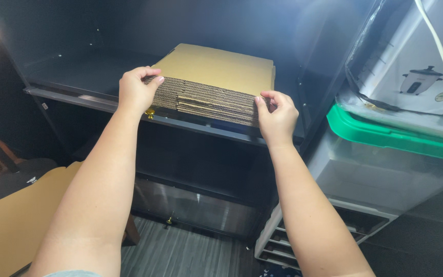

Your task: The person picks up flat cardboard pieces from a wooden chair and places them onto a stack on a black shelf. The person repeats this action, moving the cardboard from the chair to the shelf until the stack is complete.

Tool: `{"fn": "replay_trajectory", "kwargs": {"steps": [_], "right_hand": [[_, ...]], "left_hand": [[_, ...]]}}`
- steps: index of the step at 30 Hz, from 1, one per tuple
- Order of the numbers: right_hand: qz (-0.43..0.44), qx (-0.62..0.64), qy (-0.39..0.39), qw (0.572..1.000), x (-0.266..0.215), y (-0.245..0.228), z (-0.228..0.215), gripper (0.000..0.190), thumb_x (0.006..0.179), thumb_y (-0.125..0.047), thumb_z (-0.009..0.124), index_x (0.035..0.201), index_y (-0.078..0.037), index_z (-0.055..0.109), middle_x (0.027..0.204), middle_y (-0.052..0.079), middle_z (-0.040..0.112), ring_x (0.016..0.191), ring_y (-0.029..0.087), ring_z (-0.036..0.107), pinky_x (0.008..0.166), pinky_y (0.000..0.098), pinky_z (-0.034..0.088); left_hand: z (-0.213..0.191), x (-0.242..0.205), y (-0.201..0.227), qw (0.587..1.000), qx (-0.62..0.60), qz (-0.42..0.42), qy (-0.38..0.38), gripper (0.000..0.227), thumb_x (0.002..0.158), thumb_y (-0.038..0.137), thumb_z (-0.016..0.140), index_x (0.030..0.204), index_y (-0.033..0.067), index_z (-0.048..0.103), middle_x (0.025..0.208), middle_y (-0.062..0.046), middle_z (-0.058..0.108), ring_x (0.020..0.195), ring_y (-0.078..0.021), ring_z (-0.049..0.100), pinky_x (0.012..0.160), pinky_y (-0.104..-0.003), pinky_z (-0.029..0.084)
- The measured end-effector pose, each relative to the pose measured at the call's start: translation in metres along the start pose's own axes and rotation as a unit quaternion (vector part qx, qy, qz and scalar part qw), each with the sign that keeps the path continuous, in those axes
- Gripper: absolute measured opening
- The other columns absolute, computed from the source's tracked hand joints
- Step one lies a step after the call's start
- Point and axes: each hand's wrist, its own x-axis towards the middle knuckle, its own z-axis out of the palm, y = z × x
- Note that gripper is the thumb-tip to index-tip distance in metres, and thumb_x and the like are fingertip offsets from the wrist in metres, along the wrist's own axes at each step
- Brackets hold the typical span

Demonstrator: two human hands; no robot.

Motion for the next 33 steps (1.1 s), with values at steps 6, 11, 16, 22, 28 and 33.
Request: {"fn": "replay_trajectory", "kwargs": {"steps": [6, 11, 16, 22, 28, 33], "right_hand": [[-0.026, 0.014, 0.001, 1.0, -0.003, -0.001, -0.002, 0.014, 0.094, -0.012, 0.081, 0.108, -0.012, 0.077, 0.107, 0.015, 0.07, 0.104, 0.036, 0.073, 0.086, 0.0376, 0.065], [-0.042, -0.003, 0.008, 0.999, -0.006, 0.0, -0.002, 0.013, 0.096, -0.017, 0.079, 0.108, -0.014, 0.075, 0.105, 0.015, 0.071, 0.102, 0.037, 0.073, 0.085, 0.0374, 0.065], [-0.061, -0.056, 0.018, 0.996, -0.009, 0.003, 0.0, 0.014, 0.096, -0.023, 0.078, 0.108, -0.019, 0.074, 0.101, 0.011, 0.071, 0.098, 0.035, 0.075, 0.081, 0.0387, 0.065], [-0.077, -0.111, 0.023, 0.991, -0.01, 0.004, 0.003, 0.014, 0.098, -0.029, 0.075, 0.11, -0.022, 0.071, 0.098, 0.009, 0.071, 0.093, 0.032, 0.076, 0.078, 0.0398, 0.066], [-0.086, -0.158, 0.02, 0.983, -0.009, 0.009, 0.004, 0.014, 0.099, -0.034, 0.072, 0.11, -0.027, 0.069, 0.096, 0.004, 0.07, 0.09, 0.028, 0.077, 0.078, 0.0428, 0.064], [-0.107, -0.174, 0.024, 0.979, -0.007, 0.017, 0.006, 0.014, 0.099, -0.037, 0.072, 0.11, -0.029, 0.068, 0.094, 0.004, 0.068, 0.089, 0.028, 0.077, 0.078, 0.0446, 0.063]], "left_hand": [[0.001, -0.012, 0.006, 0.999, -0.035, 0.031, 0.025, 0.024, 0.097, 0.015, 0.081, 0.12, 0.0163, 0.077, 0.137, -0.018, 0.064, 0.125, -0.0414, 0.058, 0.104, -0.042, 0.053], [0.003, -0.01, 0.001, 0.998, -0.043, 0.038, 0.03, 0.023, 0.096, 0.015, 0.082, 0.119, 0.0155, 0.077, 0.137, -0.019, 0.064, 0.125, -0.0425, 0.058, 0.104, -0.042, 0.053], [0.001, -0.017, 0.01, 0.997, -0.044, 0.045, 0.034, 0.022, 0.098, 0.013, 0.079, 0.12, 0.0128, 0.077, 0.137, -0.021, 0.063, 0.125, -0.0437, 0.058, 0.104, -0.045, 0.054], [0.01, -0.012, -0.005, 0.994, 0.003, 0.094, 0.063, 0.021, 0.098, 0.015, 0.08, 0.119, 0.0135, 0.077, 0.13, -0.017, 0.065, 0.124, -0.0408, 0.061, 0.103, -0.045, 0.055], [0.019, -0.017, -0.012, 0.983, 0.055, 0.149, 0.093, 0.019, 0.101, 0.017, 0.076, 0.119, 0.0125, 0.074, 0.122, -0.011, 0.063, 0.124, -0.0367, 0.063, 0.103, -0.046, 0.054], [0.019, -0.028, -0.01, 0.972, 0.096, 0.19, 0.102, 0.028, 0.101, 0.014, 0.072, 0.128, 0.0094, 0.068, 0.124, -0.019, 0.059, 0.129, -0.0432, 0.057, 0.107, -0.054, 0.05]]}}
